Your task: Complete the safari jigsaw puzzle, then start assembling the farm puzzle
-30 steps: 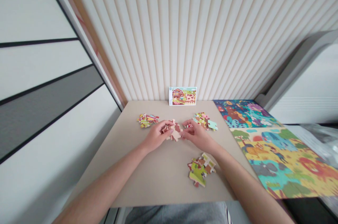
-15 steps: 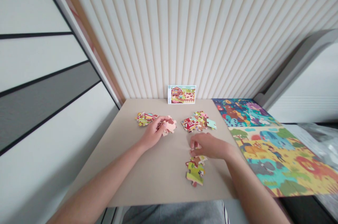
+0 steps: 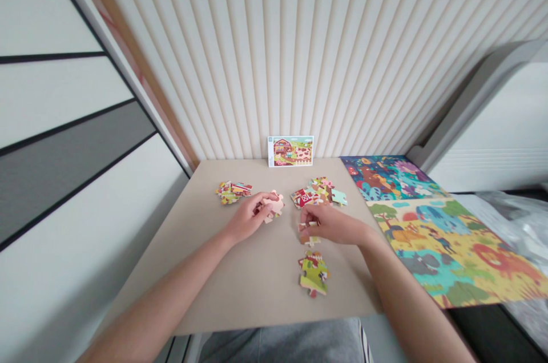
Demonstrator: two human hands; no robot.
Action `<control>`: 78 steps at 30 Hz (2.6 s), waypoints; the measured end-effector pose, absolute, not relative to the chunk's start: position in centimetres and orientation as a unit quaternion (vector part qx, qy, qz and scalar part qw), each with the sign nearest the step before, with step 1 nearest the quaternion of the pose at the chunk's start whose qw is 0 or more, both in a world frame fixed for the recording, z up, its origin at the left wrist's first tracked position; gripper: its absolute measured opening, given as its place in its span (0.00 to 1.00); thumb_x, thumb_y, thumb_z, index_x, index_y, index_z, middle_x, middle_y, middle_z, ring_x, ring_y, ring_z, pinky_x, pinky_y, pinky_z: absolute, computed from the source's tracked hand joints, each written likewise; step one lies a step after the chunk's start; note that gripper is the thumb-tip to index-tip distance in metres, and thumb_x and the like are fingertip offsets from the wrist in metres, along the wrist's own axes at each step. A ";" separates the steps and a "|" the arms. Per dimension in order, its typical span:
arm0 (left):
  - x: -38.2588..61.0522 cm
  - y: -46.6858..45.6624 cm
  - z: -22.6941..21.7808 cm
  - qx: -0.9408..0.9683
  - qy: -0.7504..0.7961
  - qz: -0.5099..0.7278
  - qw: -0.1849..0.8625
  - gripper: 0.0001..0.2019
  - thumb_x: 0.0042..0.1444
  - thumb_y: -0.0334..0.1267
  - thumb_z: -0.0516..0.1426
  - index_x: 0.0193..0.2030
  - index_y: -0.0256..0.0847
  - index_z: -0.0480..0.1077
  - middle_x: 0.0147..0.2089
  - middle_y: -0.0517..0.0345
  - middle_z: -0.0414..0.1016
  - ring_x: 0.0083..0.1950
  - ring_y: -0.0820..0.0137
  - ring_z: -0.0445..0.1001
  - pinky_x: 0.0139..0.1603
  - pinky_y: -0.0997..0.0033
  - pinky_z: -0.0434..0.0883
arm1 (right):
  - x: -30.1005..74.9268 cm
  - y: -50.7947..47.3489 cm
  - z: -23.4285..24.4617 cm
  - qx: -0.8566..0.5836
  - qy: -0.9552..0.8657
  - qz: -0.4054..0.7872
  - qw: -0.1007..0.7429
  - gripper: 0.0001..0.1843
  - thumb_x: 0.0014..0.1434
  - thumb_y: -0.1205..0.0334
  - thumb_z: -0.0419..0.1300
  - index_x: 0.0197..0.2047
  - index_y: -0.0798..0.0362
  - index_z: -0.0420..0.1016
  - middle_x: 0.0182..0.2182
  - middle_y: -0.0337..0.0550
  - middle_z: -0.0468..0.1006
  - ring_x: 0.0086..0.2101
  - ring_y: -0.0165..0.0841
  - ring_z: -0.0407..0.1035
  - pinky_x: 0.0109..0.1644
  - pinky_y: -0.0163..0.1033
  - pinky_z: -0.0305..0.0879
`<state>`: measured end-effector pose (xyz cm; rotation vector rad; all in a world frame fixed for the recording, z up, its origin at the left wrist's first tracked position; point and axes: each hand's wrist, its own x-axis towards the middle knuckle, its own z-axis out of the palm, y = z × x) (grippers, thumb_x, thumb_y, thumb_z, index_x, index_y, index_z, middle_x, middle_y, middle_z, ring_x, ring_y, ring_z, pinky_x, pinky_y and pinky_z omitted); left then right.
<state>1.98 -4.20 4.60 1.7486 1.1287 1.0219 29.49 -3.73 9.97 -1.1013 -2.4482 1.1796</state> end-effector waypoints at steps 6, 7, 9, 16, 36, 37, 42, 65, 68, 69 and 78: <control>2.5 -4.9 4.6 0.724 0.394 0.356 0.440 0.24 0.58 0.50 0.63 0.57 0.39 0.70 0.43 0.54 0.77 0.34 0.71 0.72 0.34 0.75 0.68 | 26.0 -4.4 9.1 -0.374 -0.719 0.499 0.308 0.19 0.60 0.43 0.62 0.37 0.51 0.66 0.28 0.35 0.69 0.28 0.28 0.63 0.32 0.34 0.58; 2.5 -4.9 4.6 0.727 0.392 0.355 0.438 0.25 0.56 0.50 0.64 0.56 0.39 0.70 0.45 0.54 0.77 0.36 0.70 0.73 0.36 0.74 0.69 | 25.6 -4.6 8.8 -0.369 -0.703 0.517 0.321 0.19 0.61 0.43 0.62 0.38 0.51 0.66 0.29 0.36 0.71 0.30 0.29 0.65 0.33 0.35 0.60; 2.5 -4.8 4.5 0.734 0.399 0.352 0.422 0.24 0.56 0.49 0.64 0.56 0.39 0.70 0.49 0.52 0.77 0.39 0.69 0.74 0.38 0.73 0.70 | 25.4 -4.8 8.5 -0.356 -0.703 0.527 0.318 0.18 0.62 0.44 0.60 0.41 0.51 0.66 0.34 0.39 0.74 0.34 0.31 0.69 0.38 0.36 0.64; 2.3 -4.4 4.7 0.722 0.433 0.374 0.388 0.19 0.64 0.50 0.56 0.55 0.43 0.70 0.59 0.50 0.75 0.53 0.62 0.76 0.48 0.68 0.73 | 29.7 -5.1 10.8 -0.317 -0.869 0.379 0.037 0.24 0.50 0.52 0.71 0.49 0.49 0.73 0.44 0.42 0.74 0.43 0.38 0.69 0.46 0.40 0.64; 2.2 -4.8 4.8 0.745 0.405 0.331 0.414 0.22 0.63 0.52 0.57 0.57 0.41 0.71 0.45 0.53 0.77 0.38 0.68 0.75 0.36 0.72 0.72 | 26.3 -3.9 7.5 -0.378 -0.689 0.549 0.284 0.22 0.56 0.45 0.66 0.41 0.50 0.64 0.28 0.34 0.72 0.28 0.30 0.69 0.33 0.35 0.64; 2.3 -4.9 4.8 0.752 0.404 0.330 0.404 0.20 0.61 0.51 0.59 0.55 0.42 0.72 0.47 0.53 0.77 0.41 0.66 0.75 0.39 0.72 0.73 | 26.5 -4.0 7.7 -0.376 -0.693 0.556 0.263 0.24 0.55 0.45 0.67 0.45 0.50 0.65 0.30 0.35 0.74 0.30 0.31 0.71 0.34 0.36 0.65; 2.6 -4.8 5.0 0.741 0.404 0.350 0.406 0.18 0.64 0.52 0.56 0.53 0.44 0.72 0.57 0.50 0.75 0.56 0.59 0.74 0.46 0.67 0.75 | 29.7 -4.8 9.9 -0.328 -0.826 0.459 0.011 0.35 0.45 0.49 0.74 0.54 0.47 0.70 0.42 0.41 0.75 0.40 0.36 0.70 0.43 0.39 0.65; 2.1 -4.3 4.6 0.780 0.413 0.339 0.327 0.17 0.61 0.49 0.59 0.53 0.44 0.72 0.53 0.52 0.77 0.52 0.61 0.75 0.55 0.64 0.70 | 24.5 -4.1 6.1 -0.439 -0.775 0.344 0.297 0.14 0.62 0.52 0.61 0.47 0.49 0.68 0.32 0.36 0.73 0.32 0.31 0.66 0.38 0.36 0.59; 2.0 -4.2 4.8 0.763 0.440 0.357 0.310 0.16 0.63 0.48 0.58 0.54 0.44 0.71 0.53 0.53 0.76 0.51 0.62 0.76 0.53 0.65 0.71 | 26.8 -4.2 7.6 -0.419 -0.809 0.322 0.256 0.19 0.58 0.50 0.66 0.47 0.49 0.69 0.40 0.40 0.74 0.40 0.34 0.68 0.45 0.38 0.61; 1.9 -4.2 4.8 0.754 0.450 0.370 0.305 0.17 0.64 0.47 0.57 0.56 0.44 0.69 0.54 0.52 0.76 0.51 0.63 0.76 0.52 0.66 0.72 | 27.8 -4.2 8.1 -0.408 -0.826 0.330 0.208 0.21 0.55 0.49 0.68 0.46 0.50 0.71 0.41 0.41 0.73 0.41 0.35 0.67 0.46 0.38 0.61; 1.4 -3.9 4.2 0.803 0.445 0.338 0.208 0.26 0.65 0.43 0.55 0.69 0.46 0.58 0.67 0.49 0.67 0.65 0.59 0.68 0.67 0.57 0.63 | 29.6 -4.8 9.0 -0.358 -0.866 0.348 0.013 0.19 0.46 0.55 0.73 0.41 0.50 0.77 0.44 0.43 0.73 0.46 0.40 0.67 0.49 0.40 0.61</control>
